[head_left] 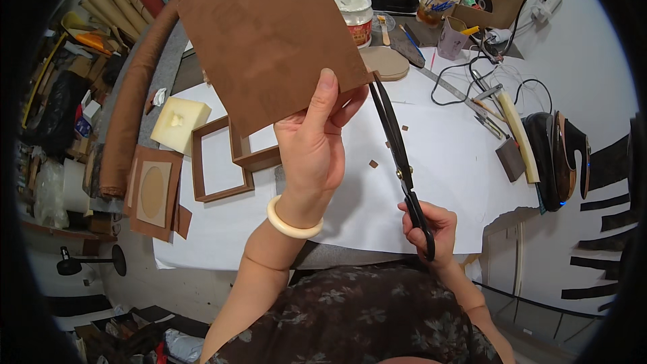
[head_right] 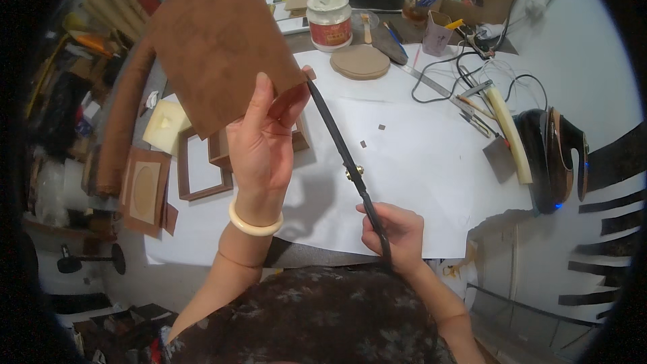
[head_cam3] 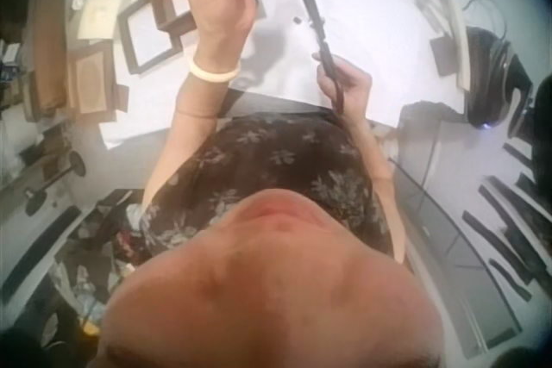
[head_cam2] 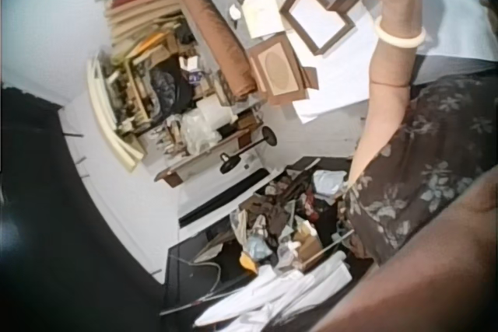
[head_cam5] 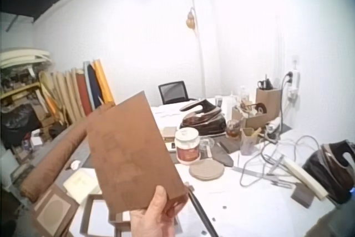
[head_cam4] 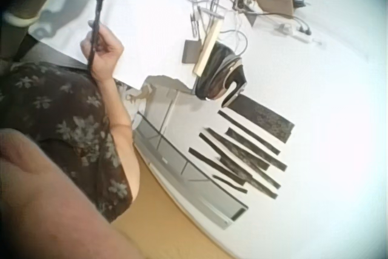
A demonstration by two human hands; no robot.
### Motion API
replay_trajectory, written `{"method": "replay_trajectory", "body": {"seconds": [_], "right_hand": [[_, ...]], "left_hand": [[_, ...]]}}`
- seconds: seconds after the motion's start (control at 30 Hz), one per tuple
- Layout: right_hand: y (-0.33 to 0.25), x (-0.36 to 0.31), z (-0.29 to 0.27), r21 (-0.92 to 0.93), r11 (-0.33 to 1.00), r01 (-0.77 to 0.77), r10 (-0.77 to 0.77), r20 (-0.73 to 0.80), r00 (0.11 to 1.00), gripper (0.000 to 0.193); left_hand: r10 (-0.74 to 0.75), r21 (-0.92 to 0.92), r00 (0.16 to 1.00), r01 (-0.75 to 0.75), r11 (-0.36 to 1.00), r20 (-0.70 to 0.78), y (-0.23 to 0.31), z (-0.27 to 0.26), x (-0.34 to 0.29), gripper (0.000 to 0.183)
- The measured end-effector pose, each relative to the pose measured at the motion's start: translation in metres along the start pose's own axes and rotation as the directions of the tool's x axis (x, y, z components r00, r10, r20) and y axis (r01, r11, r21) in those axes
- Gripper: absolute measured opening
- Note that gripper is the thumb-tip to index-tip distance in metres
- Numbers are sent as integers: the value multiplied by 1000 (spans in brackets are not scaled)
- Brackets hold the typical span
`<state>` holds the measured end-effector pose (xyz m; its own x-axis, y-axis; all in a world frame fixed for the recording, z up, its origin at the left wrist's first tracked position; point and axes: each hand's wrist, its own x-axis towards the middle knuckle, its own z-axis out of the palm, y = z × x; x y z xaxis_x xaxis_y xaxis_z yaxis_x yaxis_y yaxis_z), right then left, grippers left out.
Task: The person applies glue to the edges of a cardboard frame using a brush, then uses an iron to press the glued edges. They subsequently use a utility knife to trim excess material and scissors to cut a brown fabric piece and refine the inner cutout of the frame.
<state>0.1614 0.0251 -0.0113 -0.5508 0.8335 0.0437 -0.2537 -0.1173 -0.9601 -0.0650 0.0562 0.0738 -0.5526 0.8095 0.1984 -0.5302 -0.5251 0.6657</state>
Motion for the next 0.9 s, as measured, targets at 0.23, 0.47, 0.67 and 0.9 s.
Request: {"method": "replay_trajectory", "body": {"seconds": [0.23,0.47,0.67,0.9], "right_hand": [[-1,2,1,7,999,-43,43,-16,999,29],[-1,3,2,65,997,-45,45,0,999,28],[-1,2,1,74,995,-68,68,11,998,30],[2,1,-2,83,995,-62,59,36,998,33]], "left_hand": [[-17,-39,1000,18,999,15,-4,3,-2,23],[3,-7,1000,-3,1000,7,-7,5,-3,24],[-34,13,999,34,999,-15,-6,4,-4,26],[-27,14,1000,27,1000,-2,-7,3,-4,26]]}}
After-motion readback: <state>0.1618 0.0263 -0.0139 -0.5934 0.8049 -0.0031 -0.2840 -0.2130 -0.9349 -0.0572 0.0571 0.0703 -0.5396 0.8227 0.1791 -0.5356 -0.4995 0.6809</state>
